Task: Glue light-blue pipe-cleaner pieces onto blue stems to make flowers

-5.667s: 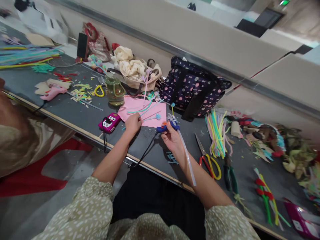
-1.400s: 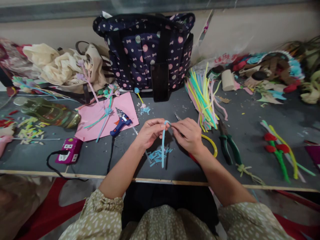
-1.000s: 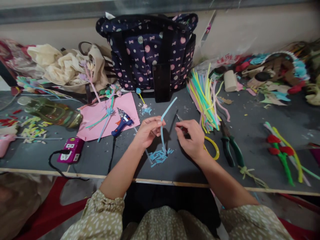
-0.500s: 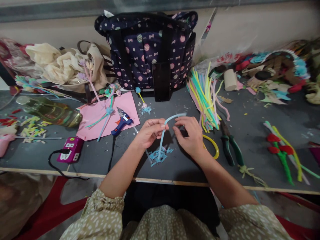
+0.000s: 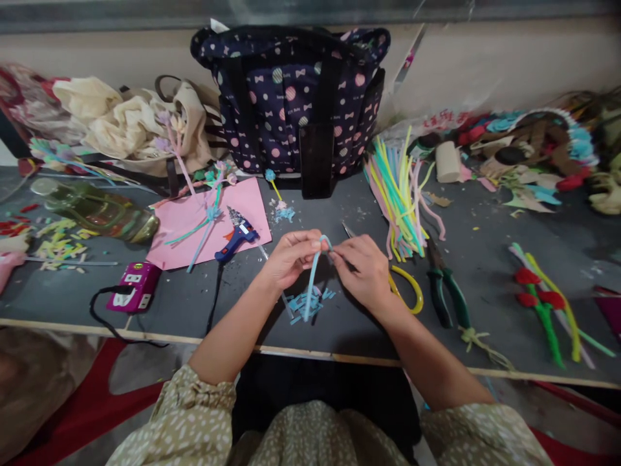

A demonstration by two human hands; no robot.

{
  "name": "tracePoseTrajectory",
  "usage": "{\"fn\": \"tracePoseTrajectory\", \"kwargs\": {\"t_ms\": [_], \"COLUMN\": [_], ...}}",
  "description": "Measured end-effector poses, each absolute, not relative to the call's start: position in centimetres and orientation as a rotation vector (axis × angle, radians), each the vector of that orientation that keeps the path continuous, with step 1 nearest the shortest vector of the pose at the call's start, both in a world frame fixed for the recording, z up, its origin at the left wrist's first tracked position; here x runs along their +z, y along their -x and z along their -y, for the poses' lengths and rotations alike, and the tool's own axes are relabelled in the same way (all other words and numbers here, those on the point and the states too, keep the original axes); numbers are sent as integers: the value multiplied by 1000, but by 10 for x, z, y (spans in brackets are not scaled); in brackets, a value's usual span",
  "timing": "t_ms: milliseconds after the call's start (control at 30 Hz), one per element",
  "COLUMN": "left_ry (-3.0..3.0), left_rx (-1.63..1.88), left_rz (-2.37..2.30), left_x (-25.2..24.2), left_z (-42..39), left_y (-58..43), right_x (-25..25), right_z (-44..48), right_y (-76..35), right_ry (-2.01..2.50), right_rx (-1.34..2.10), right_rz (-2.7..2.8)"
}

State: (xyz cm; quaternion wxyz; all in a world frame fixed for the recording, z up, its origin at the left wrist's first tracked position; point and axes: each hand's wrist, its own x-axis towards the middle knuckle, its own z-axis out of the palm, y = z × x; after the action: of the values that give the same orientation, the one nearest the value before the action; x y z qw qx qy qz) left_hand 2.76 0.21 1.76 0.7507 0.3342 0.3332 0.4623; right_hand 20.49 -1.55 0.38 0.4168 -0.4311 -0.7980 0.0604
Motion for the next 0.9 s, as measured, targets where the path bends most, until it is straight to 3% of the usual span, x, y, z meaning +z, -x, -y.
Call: {"fn": "tracePoseTrajectory", "kwargs": {"t_ms": [467, 900], "left_ry": [-887, -841], "left_rx": [1092, 1132], "left_rz": [-978, -994], "left_x": [14, 11], "left_z": [-4, -6], "left_y": [-31, -34], "right_x": [-3, -5], "right_z": [28, 33], "right_y": [-197, -190], "right_ry": [1298, 1182], "right_rx": [958, 1103], "right_rz": [1762, 1613]}}
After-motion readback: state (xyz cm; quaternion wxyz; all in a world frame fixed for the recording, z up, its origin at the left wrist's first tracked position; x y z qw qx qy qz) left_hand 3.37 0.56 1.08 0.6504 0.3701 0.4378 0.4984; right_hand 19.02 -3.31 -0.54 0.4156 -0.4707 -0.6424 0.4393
